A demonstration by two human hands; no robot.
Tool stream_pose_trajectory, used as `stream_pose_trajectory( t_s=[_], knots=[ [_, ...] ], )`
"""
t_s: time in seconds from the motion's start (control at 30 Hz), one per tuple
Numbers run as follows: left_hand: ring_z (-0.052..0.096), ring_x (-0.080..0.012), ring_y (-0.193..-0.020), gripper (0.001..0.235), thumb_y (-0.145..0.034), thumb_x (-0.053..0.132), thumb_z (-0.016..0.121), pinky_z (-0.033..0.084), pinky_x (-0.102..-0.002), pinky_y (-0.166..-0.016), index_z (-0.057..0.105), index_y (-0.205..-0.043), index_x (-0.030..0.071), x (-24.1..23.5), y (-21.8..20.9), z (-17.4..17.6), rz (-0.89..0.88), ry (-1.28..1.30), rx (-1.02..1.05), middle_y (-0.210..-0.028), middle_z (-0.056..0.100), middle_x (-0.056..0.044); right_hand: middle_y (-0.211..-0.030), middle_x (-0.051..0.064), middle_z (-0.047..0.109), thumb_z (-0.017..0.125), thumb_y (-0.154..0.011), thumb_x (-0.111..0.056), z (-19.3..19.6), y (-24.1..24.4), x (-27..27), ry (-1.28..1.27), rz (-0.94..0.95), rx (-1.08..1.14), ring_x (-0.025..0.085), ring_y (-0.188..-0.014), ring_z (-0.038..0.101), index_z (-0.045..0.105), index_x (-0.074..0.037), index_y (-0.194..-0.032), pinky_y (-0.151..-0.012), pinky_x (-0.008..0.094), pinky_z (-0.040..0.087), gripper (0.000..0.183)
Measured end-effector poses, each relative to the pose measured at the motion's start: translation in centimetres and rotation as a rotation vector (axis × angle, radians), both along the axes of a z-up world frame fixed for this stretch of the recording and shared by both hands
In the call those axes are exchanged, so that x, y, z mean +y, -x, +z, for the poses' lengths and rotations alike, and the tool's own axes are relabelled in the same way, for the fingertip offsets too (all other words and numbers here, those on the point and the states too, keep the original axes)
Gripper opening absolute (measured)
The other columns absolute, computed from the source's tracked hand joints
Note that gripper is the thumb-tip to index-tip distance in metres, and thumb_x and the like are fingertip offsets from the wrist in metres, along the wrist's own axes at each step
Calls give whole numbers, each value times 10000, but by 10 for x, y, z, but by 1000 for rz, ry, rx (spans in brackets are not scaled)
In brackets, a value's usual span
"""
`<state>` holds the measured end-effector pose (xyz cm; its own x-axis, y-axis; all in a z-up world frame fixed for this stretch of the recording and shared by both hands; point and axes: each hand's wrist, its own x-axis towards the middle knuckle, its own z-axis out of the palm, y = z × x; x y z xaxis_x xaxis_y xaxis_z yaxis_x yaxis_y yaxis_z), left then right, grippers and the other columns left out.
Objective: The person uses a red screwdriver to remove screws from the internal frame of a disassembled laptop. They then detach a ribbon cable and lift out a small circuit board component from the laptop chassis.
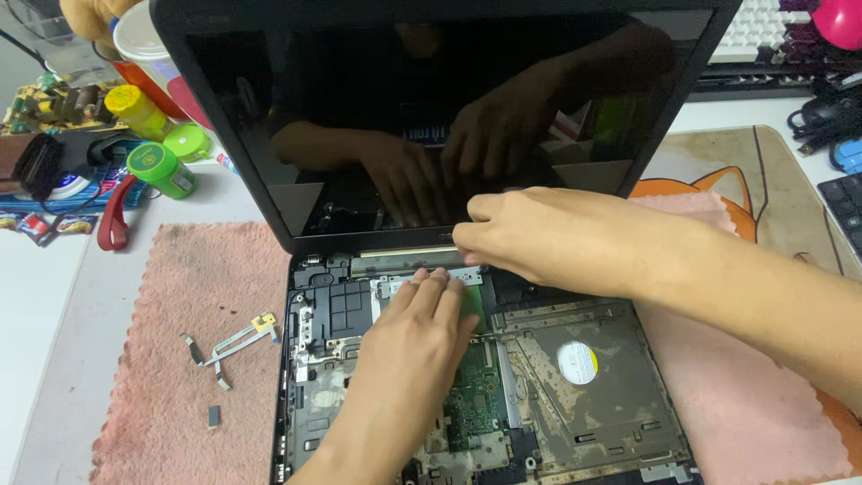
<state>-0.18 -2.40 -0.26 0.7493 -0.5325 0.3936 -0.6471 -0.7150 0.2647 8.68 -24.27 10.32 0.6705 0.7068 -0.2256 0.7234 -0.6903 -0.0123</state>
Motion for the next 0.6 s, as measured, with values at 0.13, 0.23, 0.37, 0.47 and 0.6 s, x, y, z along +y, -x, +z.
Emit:
stream_pose_trajectory(
  t_s=[0.13,0.23,0.37,0.47,0.6],
  knots=[
    [708,-418,-1232,437,-1099,274,752,581,-487,-1155,688,-1399,-38,-7,1,-4,53,-99,-77,-1342,723,-225,-1170,71,624,685,-1034,-32,2,-1,-3,-194,117,128,291,-1063,638,701,-143,-1155,-798,460,568,164],
    [707,-409,-1265,411,-1096,304,770,637,-462,-990,692,-1365,3,-8,2,-2,81,-130,-81,-1339,702,-181,-1119,77,600,674,-1093,-264,4,3,2,-107,13,107,330,-916,706,661,-148,-1079,-718,515,572,118],
    [707,-379,-1314,381,-1106,310,773,707,-440,-665,678,-1355,38,-7,2,2,106,-104,15,-1339,686,-139,-968,49,660,637,-1214,-449,0,0,-1,-50,-81,72,372,-696,761,687,-175,-1082,-603,526,545,308],
    [654,-284,-1007,222,-1149,309,708,618,-439,-446,682,-1211,98,-6,-2,8,109,-103,49,-1133,630,-68,-1174,44,605,659,-955,97,4,0,-5,-154,61,165,255,-1071,620,694,-158,-1122,-748,443,548,306],
    [702,-252,-778,195,-1165,229,720,567,-422,-404,708,-1007,115,-10,-9,5,167,-90,-14,-988,660,-52,-1184,63,594,811,-1087,-292,0,1,-4,-142,51,91,280,-989,675,674,-139,-1087,-821,478,598,206]
  ],
)
